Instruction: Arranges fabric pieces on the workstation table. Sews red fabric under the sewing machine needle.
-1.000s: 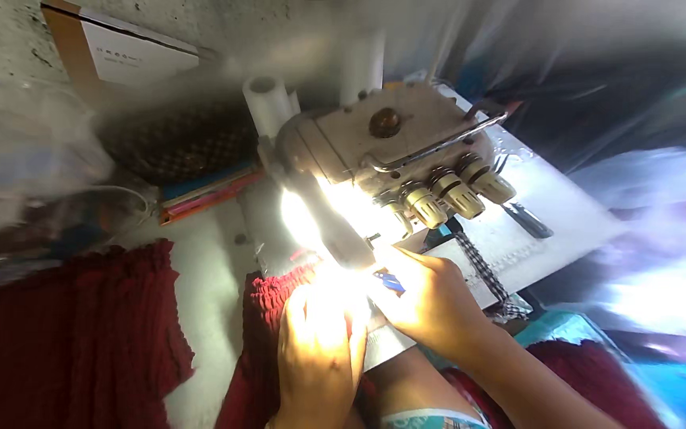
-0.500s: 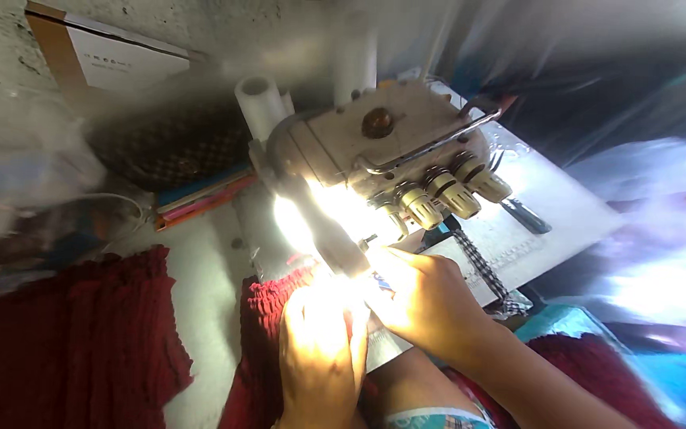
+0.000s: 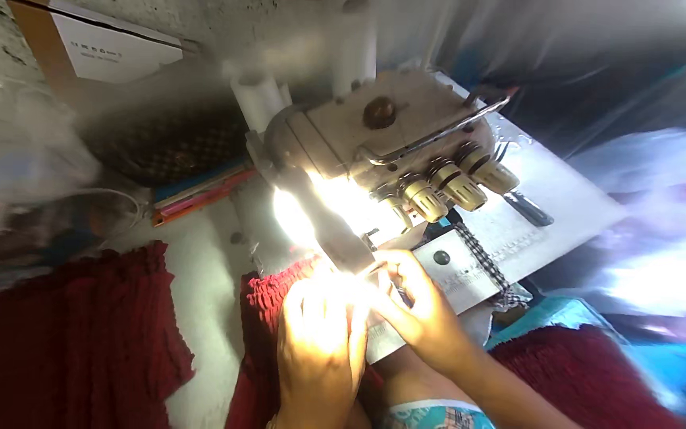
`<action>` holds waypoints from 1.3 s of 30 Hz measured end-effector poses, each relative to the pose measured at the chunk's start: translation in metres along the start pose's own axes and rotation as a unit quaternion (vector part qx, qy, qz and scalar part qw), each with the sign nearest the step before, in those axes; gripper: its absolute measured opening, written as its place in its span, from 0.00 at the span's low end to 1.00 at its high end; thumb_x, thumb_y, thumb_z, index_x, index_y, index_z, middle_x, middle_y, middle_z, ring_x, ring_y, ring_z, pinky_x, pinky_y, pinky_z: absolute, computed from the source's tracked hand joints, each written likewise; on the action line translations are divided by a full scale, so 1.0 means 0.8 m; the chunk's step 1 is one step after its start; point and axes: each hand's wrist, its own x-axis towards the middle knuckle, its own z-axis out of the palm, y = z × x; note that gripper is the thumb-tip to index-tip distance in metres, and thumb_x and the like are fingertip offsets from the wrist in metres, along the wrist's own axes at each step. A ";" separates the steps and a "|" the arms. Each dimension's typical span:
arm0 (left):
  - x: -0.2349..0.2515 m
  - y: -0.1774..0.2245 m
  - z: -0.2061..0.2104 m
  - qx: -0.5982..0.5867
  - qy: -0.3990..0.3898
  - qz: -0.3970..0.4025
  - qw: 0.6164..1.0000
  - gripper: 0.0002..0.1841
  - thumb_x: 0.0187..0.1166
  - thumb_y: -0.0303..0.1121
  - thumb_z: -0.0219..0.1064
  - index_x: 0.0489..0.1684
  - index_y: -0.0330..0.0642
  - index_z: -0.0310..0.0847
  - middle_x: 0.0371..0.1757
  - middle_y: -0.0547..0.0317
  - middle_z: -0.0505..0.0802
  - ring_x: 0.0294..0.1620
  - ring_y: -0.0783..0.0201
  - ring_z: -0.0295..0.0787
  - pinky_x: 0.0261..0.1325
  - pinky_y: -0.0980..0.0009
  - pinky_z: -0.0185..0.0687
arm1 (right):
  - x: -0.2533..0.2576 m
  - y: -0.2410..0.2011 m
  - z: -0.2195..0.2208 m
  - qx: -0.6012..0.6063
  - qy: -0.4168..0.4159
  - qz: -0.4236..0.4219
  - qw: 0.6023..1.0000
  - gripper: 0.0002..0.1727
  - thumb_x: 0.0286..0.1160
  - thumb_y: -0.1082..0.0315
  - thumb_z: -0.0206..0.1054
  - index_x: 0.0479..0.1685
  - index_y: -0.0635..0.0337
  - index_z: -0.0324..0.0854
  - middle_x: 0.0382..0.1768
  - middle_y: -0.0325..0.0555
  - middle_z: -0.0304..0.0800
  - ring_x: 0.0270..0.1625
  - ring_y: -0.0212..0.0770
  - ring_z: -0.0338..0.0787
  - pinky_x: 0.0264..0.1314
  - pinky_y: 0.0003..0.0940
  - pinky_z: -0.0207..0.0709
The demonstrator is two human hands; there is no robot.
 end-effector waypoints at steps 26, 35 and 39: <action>-0.043 0.034 -0.016 0.053 0.067 -0.113 0.990 0.09 0.70 0.42 0.66 0.27 0.52 0.89 0.28 0.68 0.91 0.35 0.69 0.78 0.55 0.59 0.54 | -0.052 -0.010 0.018 0.374 -0.040 0.161 0.913 0.09 0.67 0.78 0.73 0.46 0.61 0.88 0.31 0.31 0.90 0.19 0.15 0.74 0.21 0.10 0.69; -0.045 0.037 -0.021 0.062 0.066 -0.096 0.991 0.08 0.70 0.40 0.67 0.25 0.52 0.89 0.29 0.68 0.92 0.36 0.68 0.78 0.56 0.59 0.54 | -0.050 -0.011 0.010 0.321 -0.056 0.174 0.929 0.04 0.70 0.75 0.71 0.39 0.58 0.91 0.29 0.29 0.90 0.18 0.15 0.74 0.20 0.10 0.68; -0.041 0.042 -0.026 0.085 0.059 -0.077 0.992 0.08 0.70 0.40 0.67 0.25 0.53 0.90 0.29 0.68 0.92 0.36 0.66 0.78 0.55 0.58 0.54 | -0.050 -0.013 0.010 0.308 -0.052 0.157 0.937 0.05 0.70 0.76 0.71 0.39 0.58 0.91 0.30 0.28 0.91 0.19 0.14 0.76 0.21 0.10 0.70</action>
